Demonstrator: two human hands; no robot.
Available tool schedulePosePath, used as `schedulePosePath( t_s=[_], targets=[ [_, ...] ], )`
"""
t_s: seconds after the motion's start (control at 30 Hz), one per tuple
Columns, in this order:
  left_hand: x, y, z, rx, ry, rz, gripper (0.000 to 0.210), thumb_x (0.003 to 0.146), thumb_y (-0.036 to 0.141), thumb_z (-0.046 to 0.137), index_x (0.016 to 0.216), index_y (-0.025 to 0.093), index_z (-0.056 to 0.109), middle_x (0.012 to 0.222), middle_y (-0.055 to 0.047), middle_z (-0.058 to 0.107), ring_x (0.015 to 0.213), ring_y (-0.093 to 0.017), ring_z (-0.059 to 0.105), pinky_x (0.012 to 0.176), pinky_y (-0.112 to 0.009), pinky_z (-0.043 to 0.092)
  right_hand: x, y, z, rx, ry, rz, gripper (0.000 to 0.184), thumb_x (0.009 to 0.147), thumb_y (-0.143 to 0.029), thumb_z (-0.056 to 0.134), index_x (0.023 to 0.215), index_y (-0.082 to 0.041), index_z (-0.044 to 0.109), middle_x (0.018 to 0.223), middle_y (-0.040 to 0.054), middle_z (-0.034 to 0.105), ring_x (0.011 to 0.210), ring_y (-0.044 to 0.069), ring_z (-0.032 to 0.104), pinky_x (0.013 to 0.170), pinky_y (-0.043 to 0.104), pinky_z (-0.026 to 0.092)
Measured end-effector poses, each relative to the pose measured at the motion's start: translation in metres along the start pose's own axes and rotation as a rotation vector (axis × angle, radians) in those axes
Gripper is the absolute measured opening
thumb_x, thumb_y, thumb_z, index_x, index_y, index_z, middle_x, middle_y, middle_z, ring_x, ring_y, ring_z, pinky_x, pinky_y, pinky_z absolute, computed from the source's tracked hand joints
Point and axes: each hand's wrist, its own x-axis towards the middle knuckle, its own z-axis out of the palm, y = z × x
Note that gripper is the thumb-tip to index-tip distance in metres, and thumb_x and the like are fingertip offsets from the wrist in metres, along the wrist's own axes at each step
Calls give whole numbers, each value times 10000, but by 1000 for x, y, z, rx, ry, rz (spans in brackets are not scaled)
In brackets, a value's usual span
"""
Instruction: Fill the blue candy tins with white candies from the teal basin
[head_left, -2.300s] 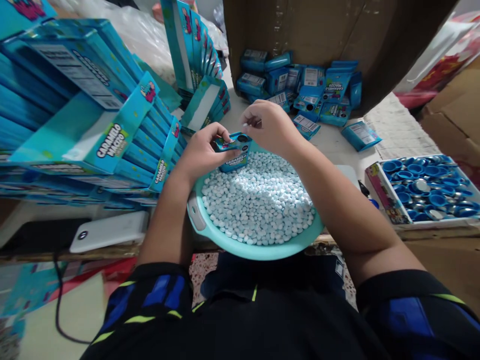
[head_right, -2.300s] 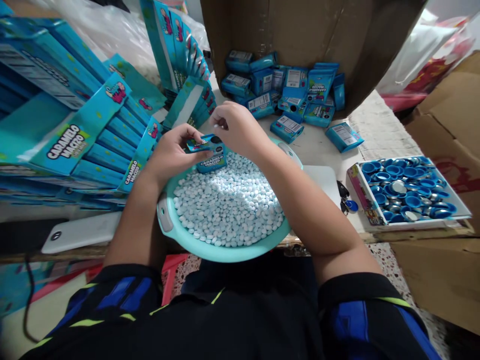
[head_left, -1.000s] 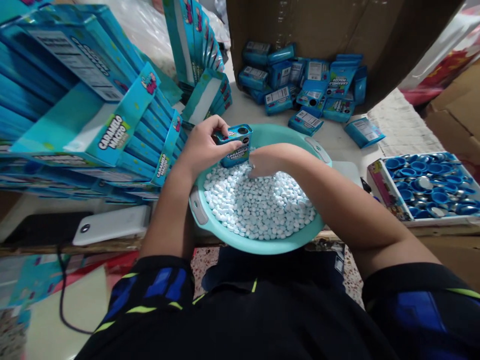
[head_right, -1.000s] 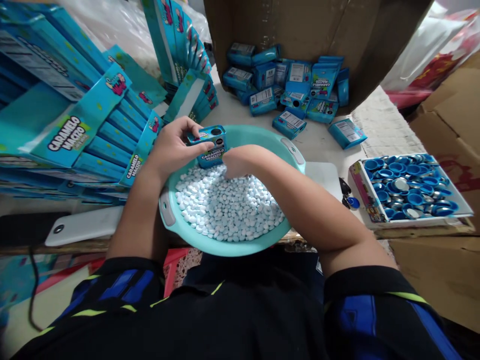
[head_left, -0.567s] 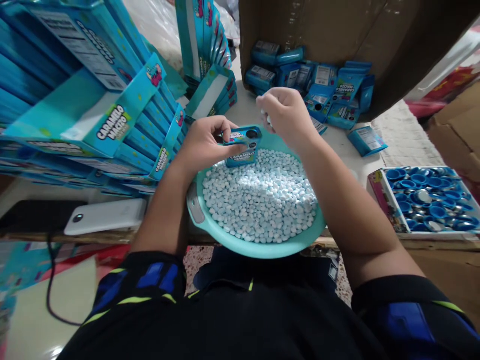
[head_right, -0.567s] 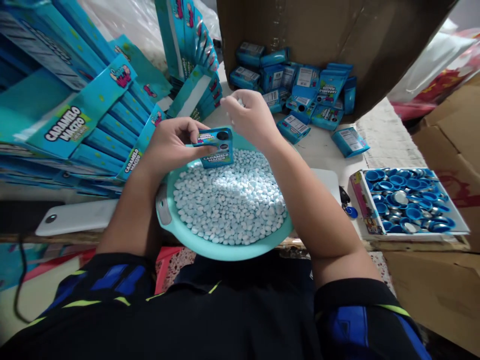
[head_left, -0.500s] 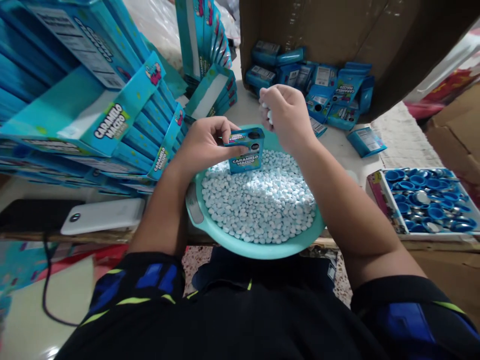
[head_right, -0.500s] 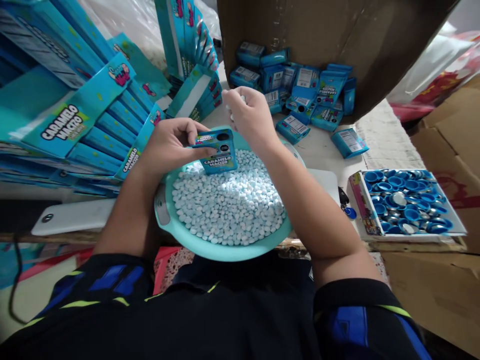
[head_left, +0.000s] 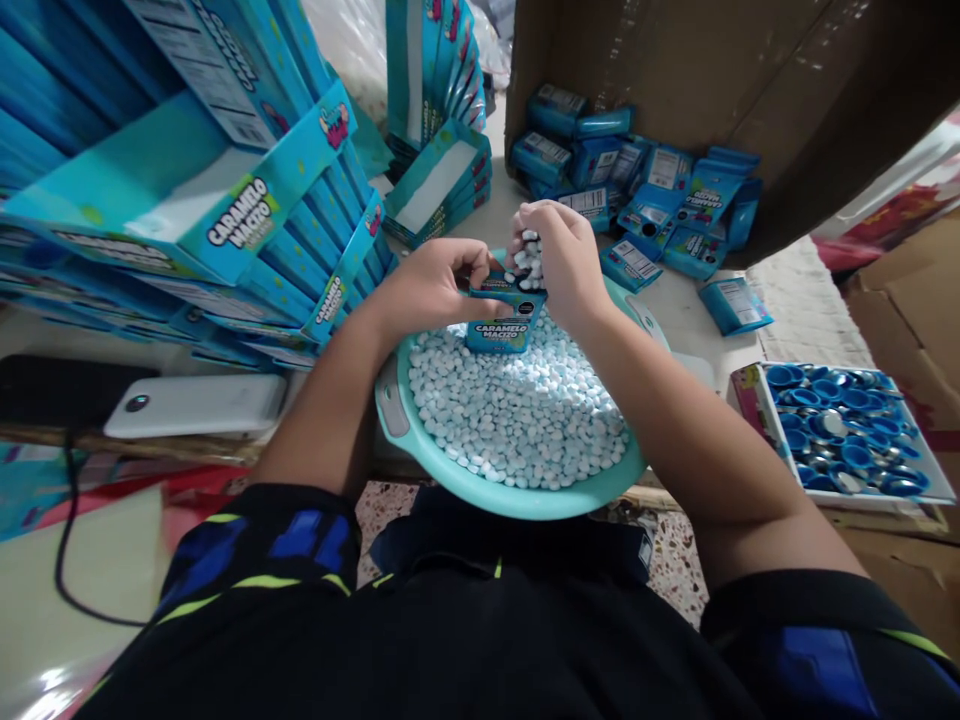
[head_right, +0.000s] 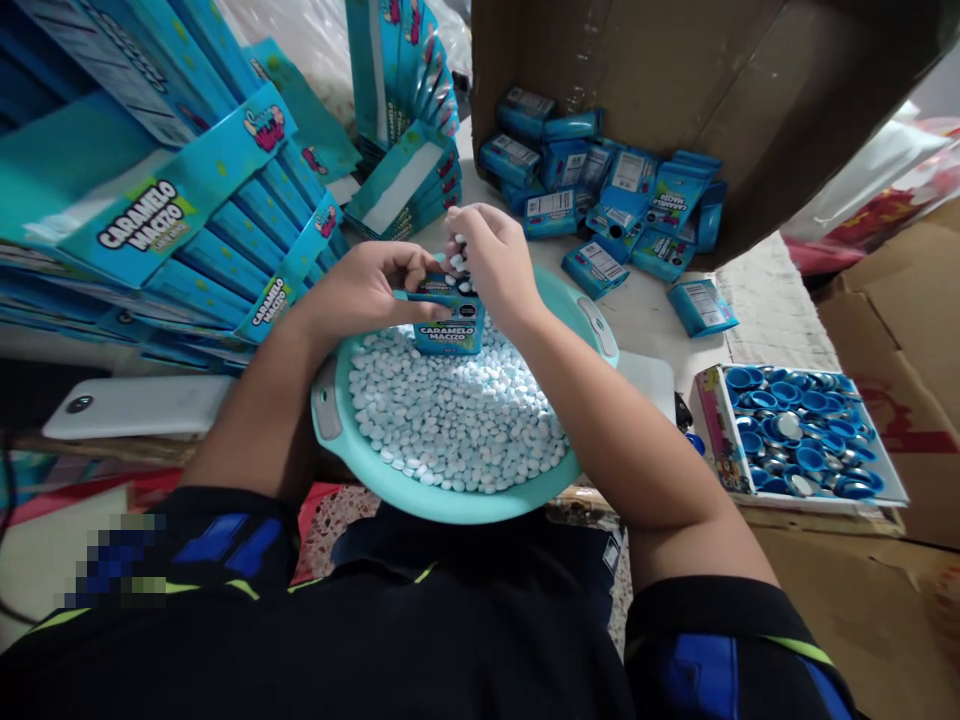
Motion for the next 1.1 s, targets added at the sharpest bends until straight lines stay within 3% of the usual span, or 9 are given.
schedulePosePath(
  t_s=[0.17, 0.33, 0.47, 0.67, 0.87, 1.1],
  targets=[
    [2, 1, 0, -119, -1, -12, 394, 721, 455, 876, 881, 203, 618, 921, -15, 679, 916, -214, 687, 818, -331, 564, -1, -5, 1, 74, -6, 29, 568, 950, -781, 610, 783, -240, 572, 728, 7, 582, 709, 153, 643, 646, 307, 551],
    [0, 1, -2, -53, -33, 64, 393, 793, 476, 875, 1032, 189, 755, 1119, -79, 799, 1092, -261, 741, 979, -359, 583, 0, -3, 3, 109, 47, 93, 581, 914, -796, 657, 763, -248, 533, 695, -3, 571, 697, 148, 643, 606, 281, 540],
    [-2, 0, -5, 24, -40, 140, 378, 812, 494, 873, 1076, 229, 814, 1143, -69, 831, 1119, -277, 770, 1056, -369, 578, 2, 2, 4, 120, 50, 69, 619, 884, -842, 664, 775, -250, 520, 693, -8, 555, 725, 163, 670, 622, 293, 566],
    [-2, 0, -6, 79, 52, 128, 417, 845, 511, 851, 1168, 248, 821, 1216, -79, 828, 1124, -281, 773, 969, -371, 620, 7, 4, -3, 122, 59, 23, 690, 868, -941, 559, 991, -263, 590, 806, 5, 652, 930, 228, 767, 728, 355, 640],
    [2, -4, -3, 31, -9, 230, 342, 868, 467, 851, 1123, 239, 840, 1241, -80, 826, 1196, -283, 765, 1117, -411, 573, -3, -7, 4, -29, -2, -25, 657, 885, -927, 557, 1125, -320, 627, 921, 33, 716, 1091, 250, 775, 814, 342, 650],
    [1, -2, -3, 30, -24, 128, 280, 873, 427, 821, 1091, 251, 831, 1181, -68, 825, 1172, -288, 756, 1068, -422, 585, -10, -16, 6, -225, -33, -76, 651, 926, -891, 544, 1316, -374, 603, 1180, 53, 741, 1180, 218, 734, 926, 337, 648]
  ],
)
